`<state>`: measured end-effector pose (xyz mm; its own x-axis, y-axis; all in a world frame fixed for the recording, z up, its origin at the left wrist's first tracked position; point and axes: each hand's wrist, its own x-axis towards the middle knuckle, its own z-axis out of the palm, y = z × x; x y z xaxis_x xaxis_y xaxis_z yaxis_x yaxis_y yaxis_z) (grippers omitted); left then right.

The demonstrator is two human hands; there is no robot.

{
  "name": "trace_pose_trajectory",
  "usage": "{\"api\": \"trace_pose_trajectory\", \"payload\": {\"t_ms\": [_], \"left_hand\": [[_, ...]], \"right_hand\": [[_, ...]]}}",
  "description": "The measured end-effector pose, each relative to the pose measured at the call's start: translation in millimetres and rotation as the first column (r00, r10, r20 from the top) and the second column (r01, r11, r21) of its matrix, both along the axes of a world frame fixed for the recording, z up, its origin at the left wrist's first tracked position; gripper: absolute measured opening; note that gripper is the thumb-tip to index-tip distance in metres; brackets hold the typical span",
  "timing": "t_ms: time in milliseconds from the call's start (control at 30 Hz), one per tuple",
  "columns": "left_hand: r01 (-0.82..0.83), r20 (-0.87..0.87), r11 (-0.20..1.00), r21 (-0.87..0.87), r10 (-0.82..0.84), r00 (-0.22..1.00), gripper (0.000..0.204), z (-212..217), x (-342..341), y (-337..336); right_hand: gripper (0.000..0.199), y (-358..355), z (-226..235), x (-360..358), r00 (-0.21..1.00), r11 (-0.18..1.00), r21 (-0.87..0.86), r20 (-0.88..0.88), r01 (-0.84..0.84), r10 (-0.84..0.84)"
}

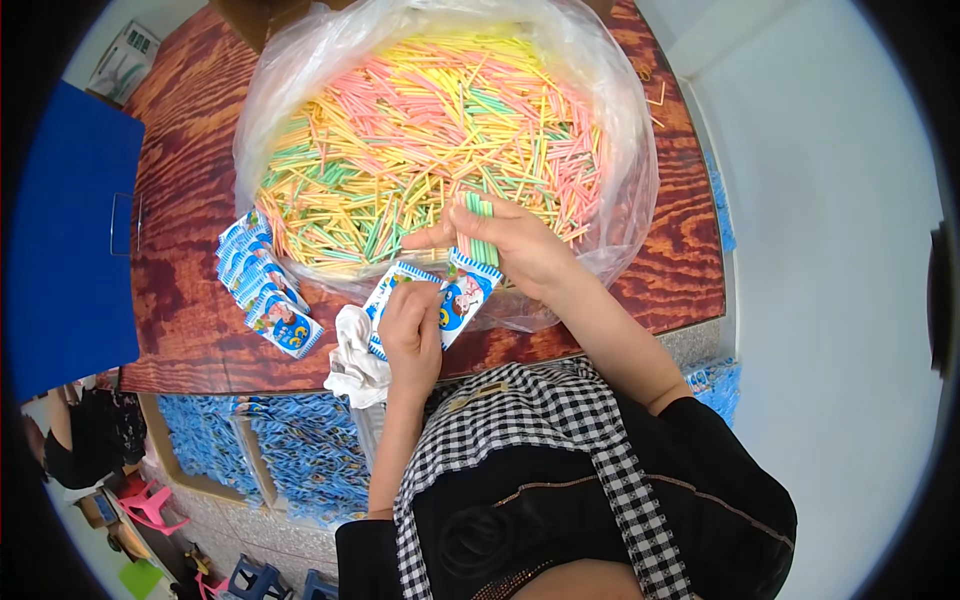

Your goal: Manually packaging small colorful plastic sticks into individual plastic packets at a workstation.

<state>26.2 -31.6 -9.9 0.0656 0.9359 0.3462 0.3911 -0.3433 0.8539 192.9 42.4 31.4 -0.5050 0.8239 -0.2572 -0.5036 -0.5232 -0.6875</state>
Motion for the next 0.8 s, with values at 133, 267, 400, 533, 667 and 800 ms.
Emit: {"api": "trace_pose_trajectory", "payload": {"t_ms": [133,267,400,533,667,800], "left_hand": [[0.023,-0.011,0.999,0.023,-0.023,1.0,0.01,1,0,0],[0.013,0.004,1.0,0.019,-0.013,1.0,0.01,-1,0,0],[-0.079,0.092,0.995,-0.061,0.085,0.992,0.006,-4,2,0],[-0.143,0.248,0.972,-0.188,0.188,0.95,0.007,-14,4,-6],[-0.104,0.366,0.966,-0.239,0.189,0.911,0.011,-18,3,-9],[0.074,0.697,0.933,-0.352,0.209,0.687,0.019,-25,-1,-12]], "right_hand": [[0.021,-2,-3,-3,1.0,1.0,-0.01,-0.005,0.02,-0.02],[0.022,-10,1,-12,0.993,0.994,0.017,-0.052,0.105,-0.104],[0.028,-24,0,-19,0.981,0.976,0.099,-0.012,0.194,-0.194],[0.033,-32,-9,-18,0.991,0.969,0.209,-0.012,0.13,-0.131],[0.036,-24,-5,-8,0.991,0.889,0.451,0.056,0.08,-0.118],[0.041,-35,4,-25,0.743,0.66,0.701,0.588,-0.27,-0.32]]}}
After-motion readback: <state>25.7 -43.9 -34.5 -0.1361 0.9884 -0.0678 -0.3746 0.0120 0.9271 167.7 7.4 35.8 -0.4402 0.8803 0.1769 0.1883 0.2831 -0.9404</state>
